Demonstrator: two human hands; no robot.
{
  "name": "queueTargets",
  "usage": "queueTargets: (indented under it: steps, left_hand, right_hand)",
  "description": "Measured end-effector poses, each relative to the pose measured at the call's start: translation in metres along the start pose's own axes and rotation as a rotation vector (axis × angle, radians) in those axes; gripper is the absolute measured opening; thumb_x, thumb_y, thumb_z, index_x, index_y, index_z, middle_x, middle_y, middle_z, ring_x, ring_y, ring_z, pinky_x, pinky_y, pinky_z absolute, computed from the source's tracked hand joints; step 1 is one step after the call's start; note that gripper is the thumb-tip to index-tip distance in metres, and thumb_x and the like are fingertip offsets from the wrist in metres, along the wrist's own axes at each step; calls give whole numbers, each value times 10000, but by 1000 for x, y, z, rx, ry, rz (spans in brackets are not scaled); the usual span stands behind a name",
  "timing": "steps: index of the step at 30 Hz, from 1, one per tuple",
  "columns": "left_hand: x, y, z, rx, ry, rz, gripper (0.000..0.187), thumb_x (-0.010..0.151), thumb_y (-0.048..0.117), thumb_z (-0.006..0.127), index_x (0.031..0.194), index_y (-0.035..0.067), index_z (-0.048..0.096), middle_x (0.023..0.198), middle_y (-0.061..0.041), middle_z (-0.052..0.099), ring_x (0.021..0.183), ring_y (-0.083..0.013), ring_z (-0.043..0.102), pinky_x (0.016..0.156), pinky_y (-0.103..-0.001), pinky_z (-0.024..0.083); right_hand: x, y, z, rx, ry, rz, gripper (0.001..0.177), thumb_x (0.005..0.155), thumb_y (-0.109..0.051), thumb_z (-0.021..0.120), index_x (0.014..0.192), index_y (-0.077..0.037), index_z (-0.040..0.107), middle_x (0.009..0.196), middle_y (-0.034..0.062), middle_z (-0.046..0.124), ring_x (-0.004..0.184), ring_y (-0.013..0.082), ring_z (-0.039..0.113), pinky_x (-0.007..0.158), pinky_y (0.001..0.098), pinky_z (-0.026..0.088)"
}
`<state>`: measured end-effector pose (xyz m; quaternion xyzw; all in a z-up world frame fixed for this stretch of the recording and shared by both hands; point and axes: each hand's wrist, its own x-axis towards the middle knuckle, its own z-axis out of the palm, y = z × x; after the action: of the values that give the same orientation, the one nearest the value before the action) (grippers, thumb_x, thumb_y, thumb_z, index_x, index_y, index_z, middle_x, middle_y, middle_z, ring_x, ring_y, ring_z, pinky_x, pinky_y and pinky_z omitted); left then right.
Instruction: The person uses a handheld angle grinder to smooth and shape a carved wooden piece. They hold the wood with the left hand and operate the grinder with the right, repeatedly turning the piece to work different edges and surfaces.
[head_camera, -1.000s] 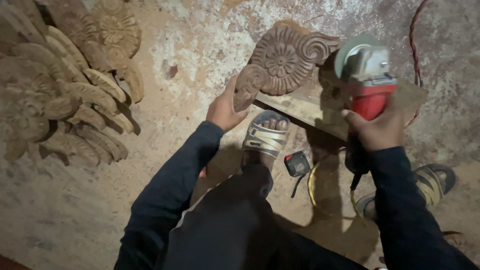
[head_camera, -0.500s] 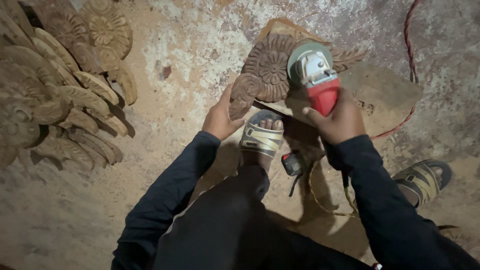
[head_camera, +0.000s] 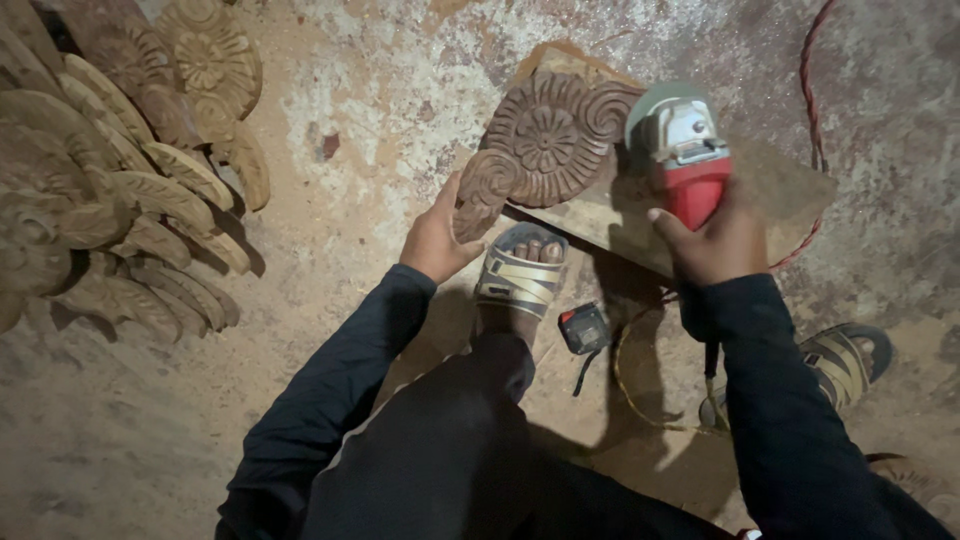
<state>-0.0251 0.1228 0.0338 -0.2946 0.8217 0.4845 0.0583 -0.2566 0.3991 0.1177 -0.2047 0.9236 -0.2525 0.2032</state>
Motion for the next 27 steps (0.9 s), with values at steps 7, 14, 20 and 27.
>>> queueTargets:
  steps: [7, 14, 20, 27]
  left_hand:
    - [-1, 4, -3, 11, -36, -49, 1108, 682, 206, 885, 1592, 71, 268, 1205, -270, 691, 1115, -414, 678, 905, -437, 554]
    - [-4, -24, -3, 2, -99, -96, 1058, 703, 242, 908, 1565, 66, 319, 1162, -249, 697, 1093, -385, 690, 916, -423, 545]
    - [-19, -76, 15, -555, -56, -37, 583, 840, 104, 829, 1364, -1, 596, 1327, -164, 666, 1193, -253, 664, 994, -376, 552]
    - [9, -58, 33, -502, -116, 125, 486, 868, 56, 818, 1320, -11, 653, 1292, -154, 693, 1173, -190, 677, 1005, -329, 552]
  right_hand:
    - [-2, 17, -10, 75, 86, 3, 609, 866, -308, 891, 1264, 48, 598, 1095, 240, 731, 978, 349, 731, 870, 423, 560]
    - [-5, 2, 19, 9, 8, -75, 602, 826, -303, 911, 1212, 53, 617, 1040, 256, 715, 955, 360, 711, 836, 445, 554]
    - [-9, -8, 8, 71, -27, -151, 580, 854, -289, 888, 1221, 68, 616, 1085, 249, 712, 989, 357, 720, 883, 447, 554]
    - [-17, -21, -8, 78, -83, -165, 568, 864, -268, 873, 1241, 69, 613, 1081, 234, 717, 974, 324, 718, 865, 424, 549]
